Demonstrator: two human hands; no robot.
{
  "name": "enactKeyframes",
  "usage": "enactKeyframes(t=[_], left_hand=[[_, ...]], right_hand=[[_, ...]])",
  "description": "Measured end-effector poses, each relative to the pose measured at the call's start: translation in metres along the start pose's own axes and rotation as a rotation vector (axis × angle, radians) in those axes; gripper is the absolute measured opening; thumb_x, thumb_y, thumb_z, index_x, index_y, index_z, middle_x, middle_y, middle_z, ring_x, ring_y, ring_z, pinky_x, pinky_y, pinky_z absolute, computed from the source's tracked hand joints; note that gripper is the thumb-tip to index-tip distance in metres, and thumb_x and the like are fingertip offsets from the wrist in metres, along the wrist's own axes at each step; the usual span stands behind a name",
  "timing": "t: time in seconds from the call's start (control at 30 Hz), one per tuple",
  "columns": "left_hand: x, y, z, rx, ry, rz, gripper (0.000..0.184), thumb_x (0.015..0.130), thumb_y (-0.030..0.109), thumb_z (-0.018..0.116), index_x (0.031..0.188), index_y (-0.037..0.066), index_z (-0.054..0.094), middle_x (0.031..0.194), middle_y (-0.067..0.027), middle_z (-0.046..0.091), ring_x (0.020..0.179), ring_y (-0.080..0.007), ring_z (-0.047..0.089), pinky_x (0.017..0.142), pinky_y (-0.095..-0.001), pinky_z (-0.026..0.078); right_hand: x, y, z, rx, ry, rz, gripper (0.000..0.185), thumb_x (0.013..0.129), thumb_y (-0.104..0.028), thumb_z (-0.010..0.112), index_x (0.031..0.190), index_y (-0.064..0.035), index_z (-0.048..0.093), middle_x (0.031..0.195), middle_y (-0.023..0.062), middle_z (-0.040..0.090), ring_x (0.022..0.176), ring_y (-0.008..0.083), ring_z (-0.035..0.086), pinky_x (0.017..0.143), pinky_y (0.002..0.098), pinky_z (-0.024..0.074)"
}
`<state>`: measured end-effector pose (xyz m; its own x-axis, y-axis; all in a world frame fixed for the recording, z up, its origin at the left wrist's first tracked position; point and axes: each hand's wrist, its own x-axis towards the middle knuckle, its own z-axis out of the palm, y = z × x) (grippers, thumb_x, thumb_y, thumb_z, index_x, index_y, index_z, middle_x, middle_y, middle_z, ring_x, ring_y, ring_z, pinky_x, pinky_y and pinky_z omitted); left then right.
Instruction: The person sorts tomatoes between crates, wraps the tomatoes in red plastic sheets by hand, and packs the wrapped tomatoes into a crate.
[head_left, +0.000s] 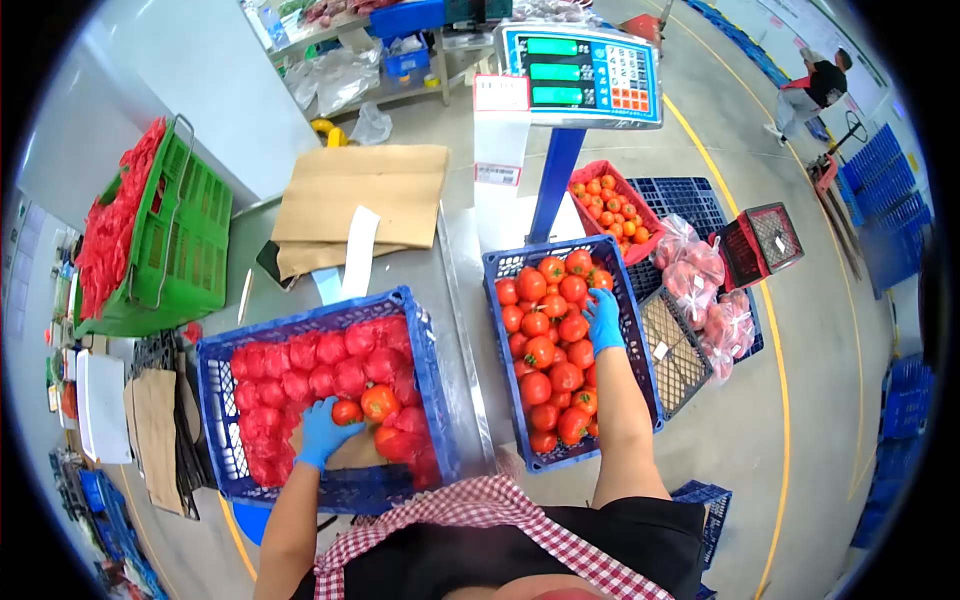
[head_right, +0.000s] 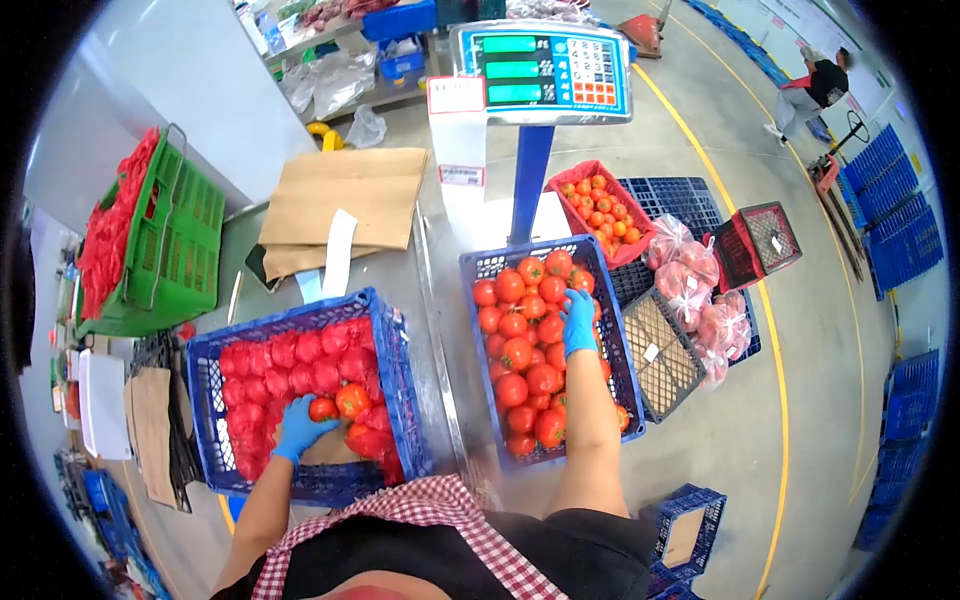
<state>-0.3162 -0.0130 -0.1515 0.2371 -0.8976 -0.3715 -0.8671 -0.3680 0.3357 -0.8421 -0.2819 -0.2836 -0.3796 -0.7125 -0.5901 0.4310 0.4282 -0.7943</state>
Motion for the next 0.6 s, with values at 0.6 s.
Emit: enactKeyframes(t=[0.6], left_hand=[[-0.030, -0.041, -0.040, -1.408, -0.636, -0.404, 0.076, 0.080, 0.072, 0.042, 0.116, 0.006, 0.054, 0.078, -0.0094, 0.062, 0.068, -0.0276, 0.063, 0.059, -0.0420, 0.053]], right_hand=[[-0.376, 0.068, 0.202, -1.632, -1.187, -1.202, 0.037, 0.079, -0.019, 0.061, 0.113, -0.0066, 0.057, 0.101, 0.0163, 0.058, 0.090, 0.0334, 0.060, 0.070, 0.0409, 0.0507]])
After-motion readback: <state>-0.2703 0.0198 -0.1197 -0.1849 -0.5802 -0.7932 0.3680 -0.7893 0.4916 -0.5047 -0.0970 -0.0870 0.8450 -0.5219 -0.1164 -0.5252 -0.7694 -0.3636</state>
